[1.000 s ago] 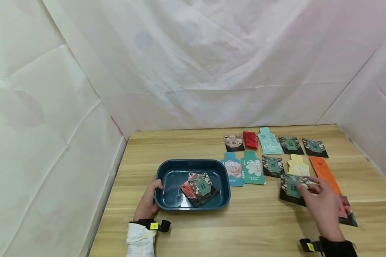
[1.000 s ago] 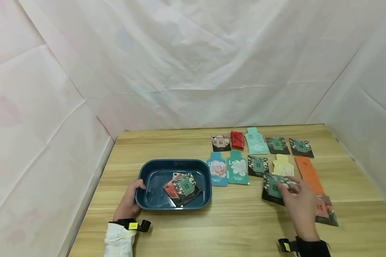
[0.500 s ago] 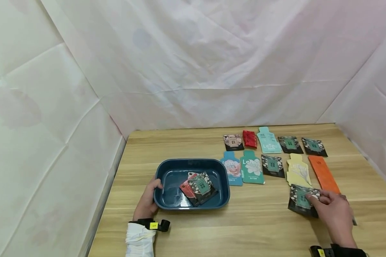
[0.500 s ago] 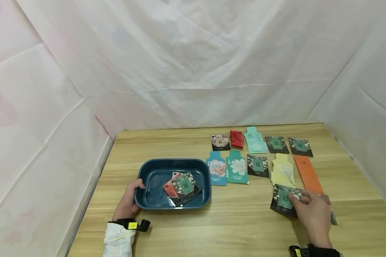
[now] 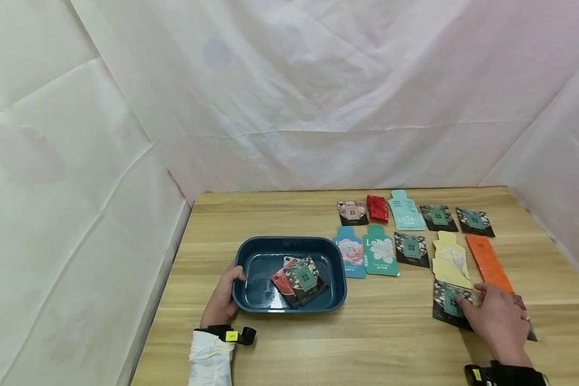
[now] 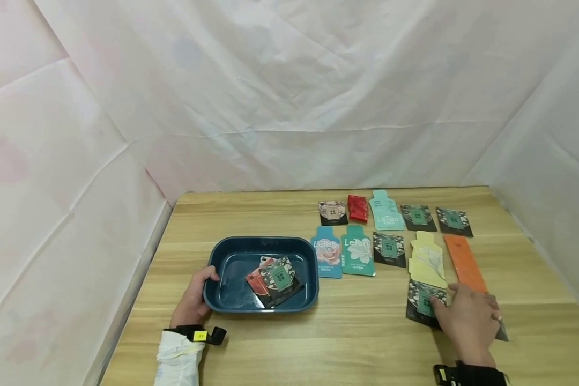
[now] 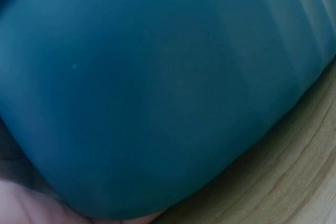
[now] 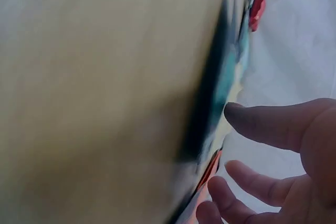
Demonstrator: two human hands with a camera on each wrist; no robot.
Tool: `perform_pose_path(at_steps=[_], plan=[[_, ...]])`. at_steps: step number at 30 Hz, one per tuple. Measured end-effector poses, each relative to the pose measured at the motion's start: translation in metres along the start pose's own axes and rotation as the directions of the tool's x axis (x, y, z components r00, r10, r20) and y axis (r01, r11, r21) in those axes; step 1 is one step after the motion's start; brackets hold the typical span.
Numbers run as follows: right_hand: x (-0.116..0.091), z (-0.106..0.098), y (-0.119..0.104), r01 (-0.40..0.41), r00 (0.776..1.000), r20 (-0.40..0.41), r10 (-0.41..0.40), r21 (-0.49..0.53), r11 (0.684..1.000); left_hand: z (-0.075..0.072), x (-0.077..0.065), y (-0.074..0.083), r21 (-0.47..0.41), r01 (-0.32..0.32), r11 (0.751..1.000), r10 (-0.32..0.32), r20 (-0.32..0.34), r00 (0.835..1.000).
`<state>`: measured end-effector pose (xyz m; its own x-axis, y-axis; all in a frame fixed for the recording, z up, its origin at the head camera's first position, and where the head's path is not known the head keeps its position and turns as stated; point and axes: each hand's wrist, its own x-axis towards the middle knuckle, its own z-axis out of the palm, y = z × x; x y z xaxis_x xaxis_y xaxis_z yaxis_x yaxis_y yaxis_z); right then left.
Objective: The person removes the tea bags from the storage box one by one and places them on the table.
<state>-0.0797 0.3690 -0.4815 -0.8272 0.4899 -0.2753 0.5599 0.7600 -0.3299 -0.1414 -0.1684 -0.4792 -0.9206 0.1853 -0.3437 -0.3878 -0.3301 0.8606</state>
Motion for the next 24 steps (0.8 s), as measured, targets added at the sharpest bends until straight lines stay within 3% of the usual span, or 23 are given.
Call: perform_pose_path(at_steps=[2,5,9,13,18,22,24], plan=[[-0.002,-0.004,-0.007,0.008,1.0,-0.011,-0.008,0.0,1.0,0.001,0.0,0.0,0.003,-0.002,1.0,0.002,0.007,1.0],[-0.008,-0.008,-0.025,0.094,0.994,-0.065,-0.092,0.025,0.995,0.001,0.001,0.0,-0.001,-0.01,1.0,0.01,0.012,1.0],[-0.02,-0.008,-0.064,0.286,0.949,-0.145,-0.28,0.024,0.958,0.001,0.0,0.0,-0.004,-0.012,1.0,0.012,0.003,1.0],[-0.039,-0.002,-0.114,0.486,0.866,-0.166,-0.471,0.068,0.871,0.002,0.001,0.001,0.002,-0.004,1.0,0.004,-0.003,1.0],[-0.067,0.022,-0.178,0.696,0.716,-0.21,-0.666,0.142,0.704,0.003,0.002,0.002,0.026,-0.002,1.0,0.002,-0.014,1.0],[-0.087,0.044,-0.22,0.771,0.629,-0.106,-0.77,0.212,0.6,0.004,0.0,0.002,0.046,0.022,0.999,-0.019,-0.056,0.998],[-0.093,0.055,-0.235,0.764,0.612,0.02,-0.791,0.245,0.597,0.004,0.0,0.001,0.04,0.025,0.999,-0.022,-0.068,0.997]])
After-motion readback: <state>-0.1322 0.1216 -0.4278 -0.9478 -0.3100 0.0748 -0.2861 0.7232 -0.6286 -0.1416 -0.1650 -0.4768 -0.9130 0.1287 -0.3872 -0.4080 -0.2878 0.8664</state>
